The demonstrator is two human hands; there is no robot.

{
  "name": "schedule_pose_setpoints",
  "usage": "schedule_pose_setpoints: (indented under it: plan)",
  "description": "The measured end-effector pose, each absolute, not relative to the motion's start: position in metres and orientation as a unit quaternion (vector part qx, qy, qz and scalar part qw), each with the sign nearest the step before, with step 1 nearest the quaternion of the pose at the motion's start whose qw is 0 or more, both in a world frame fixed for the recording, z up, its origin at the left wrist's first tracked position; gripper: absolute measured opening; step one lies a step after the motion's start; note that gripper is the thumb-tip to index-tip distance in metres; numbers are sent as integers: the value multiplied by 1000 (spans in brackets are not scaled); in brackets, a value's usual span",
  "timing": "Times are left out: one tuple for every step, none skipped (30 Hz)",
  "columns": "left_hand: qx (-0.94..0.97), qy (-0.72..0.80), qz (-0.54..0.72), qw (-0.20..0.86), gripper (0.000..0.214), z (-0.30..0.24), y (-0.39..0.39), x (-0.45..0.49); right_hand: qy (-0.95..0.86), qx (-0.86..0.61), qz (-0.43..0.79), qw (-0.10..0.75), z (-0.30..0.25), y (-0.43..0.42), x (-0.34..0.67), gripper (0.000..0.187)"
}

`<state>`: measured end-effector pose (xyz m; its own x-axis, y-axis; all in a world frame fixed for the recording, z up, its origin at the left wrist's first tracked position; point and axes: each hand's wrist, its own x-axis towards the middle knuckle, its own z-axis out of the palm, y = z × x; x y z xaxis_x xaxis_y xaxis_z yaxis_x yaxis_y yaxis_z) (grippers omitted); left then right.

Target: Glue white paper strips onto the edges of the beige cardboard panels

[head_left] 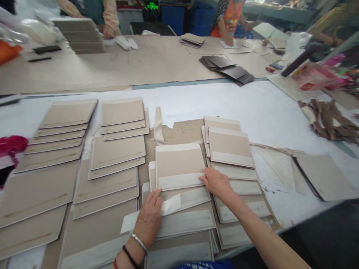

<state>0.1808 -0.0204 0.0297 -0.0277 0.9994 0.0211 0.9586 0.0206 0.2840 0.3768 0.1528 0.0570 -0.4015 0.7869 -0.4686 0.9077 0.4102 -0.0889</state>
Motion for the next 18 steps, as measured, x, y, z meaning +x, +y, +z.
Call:
schedule_pose_setpoints:
  plan:
    - [687,712,103,102,36,31,-20,182,817,525,-161,176,55,152,378,25]
    - [682,717,93,112,36,31,-19,183,809,534,-168,181,53,153,380,26]
    - [679,719,88,119,37,32,-18,184,792,550,-181,193,50,156,382,30]
    - [675,722,85,125,37,32,-17,184,776,561,-201,207,47,158,384,35]
    - [671,726,83,128,38,32,-16,184,761,570,-221,217,45,162,387,40]
    - [667,729,84,129,38,33,-15,185,747,579,-235,227,44,165,389,45]
    - [663,733,85,128,38,34,-15,185,735,592,-237,232,44,167,392,49]
    - [660,736,88,127,38,35,-15,186,724,610,-226,230,46,167,395,50]
    - [657,738,92,126,37,36,-15,186,717,628,-211,217,49,167,398,50]
    - [654,739,101,126,37,37,-16,186,714,642,-203,192,54,164,400,48]
    - [652,739,112,128,35,37,-16,186,713,647,-223,154,61,160,402,46]
    - [651,737,128,133,35,37,-16,184,707,644,-274,102,68,153,403,46]
    - [648,734,147,140,33,36,-16,182,690,627,-358,43,76,146,403,45]
    - [643,732,169,151,32,34,-16,180,650,600,-466,-23,84,137,402,45]
    - [635,729,195,162,30,33,-16,177,590,568,-567,-85,92,127,401,45]
    - [626,728,221,172,28,32,-17,174,530,530,-649,-128,100,117,398,44]
    - [619,726,242,177,27,33,-18,170,475,496,-710,-157,106,107,396,43]
    - [612,725,261,180,26,34,-20,167,430,467,-753,-173,113,97,393,42]
